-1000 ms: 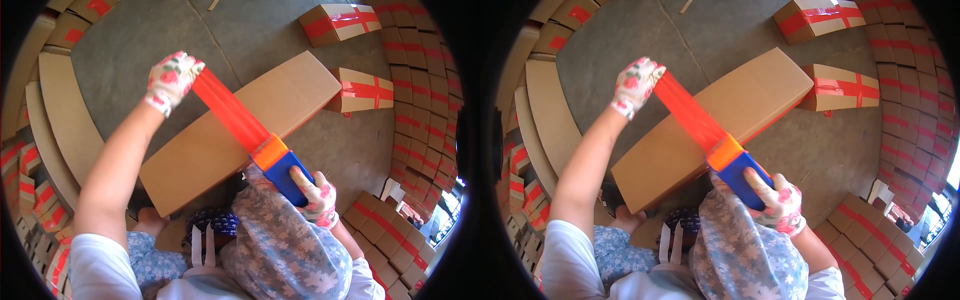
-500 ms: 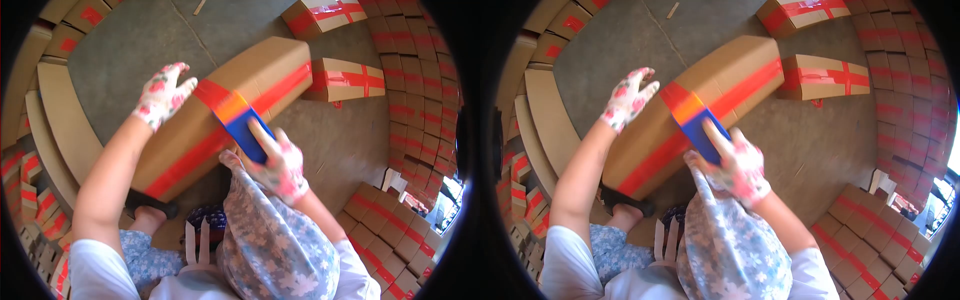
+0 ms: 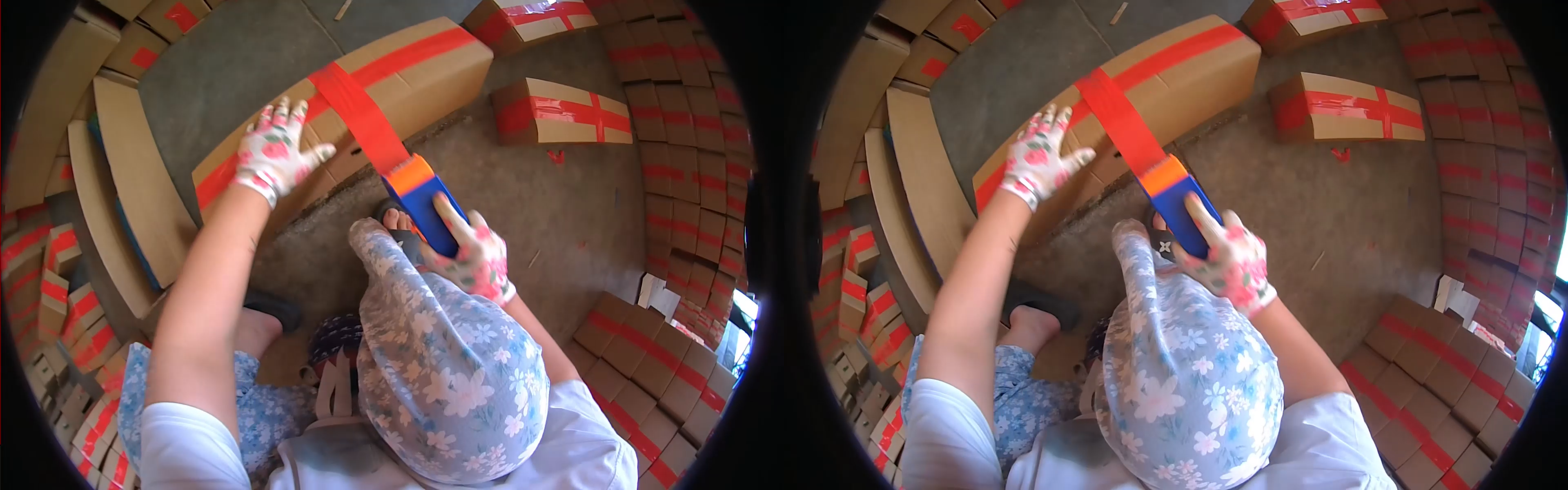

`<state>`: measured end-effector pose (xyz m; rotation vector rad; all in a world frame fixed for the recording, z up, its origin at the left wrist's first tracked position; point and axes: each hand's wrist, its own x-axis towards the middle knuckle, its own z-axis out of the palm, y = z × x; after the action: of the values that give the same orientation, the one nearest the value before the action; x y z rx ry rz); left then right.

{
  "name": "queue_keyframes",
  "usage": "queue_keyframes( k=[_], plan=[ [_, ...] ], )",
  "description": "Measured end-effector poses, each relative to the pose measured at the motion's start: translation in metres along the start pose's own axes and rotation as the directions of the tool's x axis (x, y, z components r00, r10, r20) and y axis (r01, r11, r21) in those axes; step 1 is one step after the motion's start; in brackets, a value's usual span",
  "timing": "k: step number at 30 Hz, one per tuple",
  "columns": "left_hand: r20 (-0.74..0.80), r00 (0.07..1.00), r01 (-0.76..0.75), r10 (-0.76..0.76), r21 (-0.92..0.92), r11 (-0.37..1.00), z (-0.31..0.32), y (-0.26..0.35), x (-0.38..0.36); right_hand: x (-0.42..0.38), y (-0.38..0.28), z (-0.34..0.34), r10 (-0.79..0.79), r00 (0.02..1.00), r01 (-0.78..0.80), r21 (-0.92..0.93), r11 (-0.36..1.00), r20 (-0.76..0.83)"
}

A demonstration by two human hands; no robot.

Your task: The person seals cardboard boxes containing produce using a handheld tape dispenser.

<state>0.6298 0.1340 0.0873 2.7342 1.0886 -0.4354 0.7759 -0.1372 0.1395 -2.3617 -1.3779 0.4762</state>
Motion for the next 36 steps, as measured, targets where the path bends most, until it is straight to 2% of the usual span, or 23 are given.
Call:
queue_keyframes(
  k=[2,4,6,7,9,12,13,14,16,20,21,24,25,26,27,28,29,30,31,33,34,36],
  plan=[
    [0.012,0.999,0.049,-0.048,-0.191,0.98,-0.016,-0.028,0.024,-0.022,0.008,0.004,-0.002,0.999,0.002,0.004,1.0,-0.051],
    [0.209,0.962,0.232,-0.178,-0.273,0.934,-0.038,-0.043,0.044,-0.027,0.012,0.009,0.075,0.997,-0.075,0.029,0.997,-0.014],
    [0.132,0.982,0.173,-0.133,-0.366,0.915,-0.022,-0.069,0.065,-0.009,0.006,0.023,0.107,0.994,-0.108,0.023,0.994,0.035],
    [0.138,0.982,0.172,-0.13,-0.362,0.916,-0.023,-0.077,0.074,0.01,0.0,0.031,0.136,0.989,-0.138,0.022,0.99,0.065],
    [0.259,0.935,0.334,-0.241,-0.421,0.843,-0.027,-0.085,0.095,0.045,-0.005,0.051,0.182,0.974,-0.191,0.055,0.98,0.134],
    [0.278,0.913,0.396,-0.299,-0.418,0.818,-0.02,-0.095,0.115,0.08,-0.007,0.072,0.188,0.964,-0.201,0.052,0.978,0.19],
    [0.217,0.939,0.338,-0.268,-0.433,0.835,-0.008,-0.102,0.118,0.091,-0.01,0.072,0.186,0.963,-0.191,0.003,0.982,0.195],
    [0.229,0.937,0.341,-0.264,-0.43,0.836,-0.005,-0.098,0.12,0.104,-0.009,0.069,0.194,0.959,-0.199,0.004,0.98,0.204],
    [0.106,0.961,0.276,-0.255,-0.42,0.865,0.001,-0.097,0.118,0.129,-0.015,0.065,0.177,0.942,-0.176,-0.028,0.984,0.285],
    [0.094,0.964,0.265,-0.249,-0.411,0.872,-0.004,-0.091,0.109,0.171,-0.033,0.052,0.138,0.942,-0.142,-0.008,0.99,0.307],
    [0.051,0.967,0.247,-0.249,-0.418,0.874,-0.003,-0.089,0.106,0.176,-0.027,0.054,0.187,0.935,-0.234,0.128,0.964,0.302],
    [-0.053,0.976,0.171,-0.213,-0.425,0.889,0.007,-0.07,0.087,0.189,0.012,0.072,0.292,0.776,-0.553,0.38,0.741,0.559],
    [-0.116,0.974,0.132,-0.197,-0.42,0.898,0.006,-0.07,0.076,0.18,0.021,0.082,0.266,0.824,-0.495,0.406,0.768,0.501],
    [-0.064,0.981,0.13,-0.182,-0.478,0.869,-0.009,-0.053,0.055,0.164,0.026,0.083,0.238,0.864,-0.436,0.423,0.794,0.443],
    [-0.1,0.99,0.047,-0.104,-0.461,0.886,-0.017,-0.038,0.033,0.146,0.025,0.067,0.228,0.826,-0.499,0.482,0.72,0.515],
    [-0.292,0.952,-0.223,0.095,-0.443,0.869,0.01,-0.042,0.021,0.124,0.04,0.058,0.173,0.853,-0.455,0.537,0.711,0.493],
    [-0.178,0.969,-0.21,0.168,-0.247,0.946,0.009,-0.026,0.001,0.102,0.054,0.052,0.209,0.855,-0.479,0.567,0.67,0.475],
    [-0.029,0.984,-0.18,0.178,-0.176,0.968,0.006,-0.009,-0.019,0.078,0.071,0.04,0.278,0.84,-0.509,0.496,0.704,0.467],
    [0.09,0.981,-0.159,0.172,-0.137,0.978,0.008,0.005,-0.034,0.06,0.077,0.021,0.324,0.842,-0.526,0.527,0.668,0.431],
    [0.089,0.966,-0.244,0.241,0.017,0.97,0.029,0.028,-0.063,0.036,0.087,-0.011,0.521,0.711,-0.697,0.569,0.437,0.471],
    [-0.027,0.963,-0.266,0.269,0.07,0.961,0.052,0.027,-0.074,0.03,0.097,-0.019,0.529,0.721,-0.684,0.584,0.438,0.448],
    [-0.093,0.982,-0.154,0.163,0.095,0.983,0.061,0.01,-0.09,0.015,0.109,-0.035,0.523,0.836,-0.365,0.879,0.305,0.166]
  ],
)
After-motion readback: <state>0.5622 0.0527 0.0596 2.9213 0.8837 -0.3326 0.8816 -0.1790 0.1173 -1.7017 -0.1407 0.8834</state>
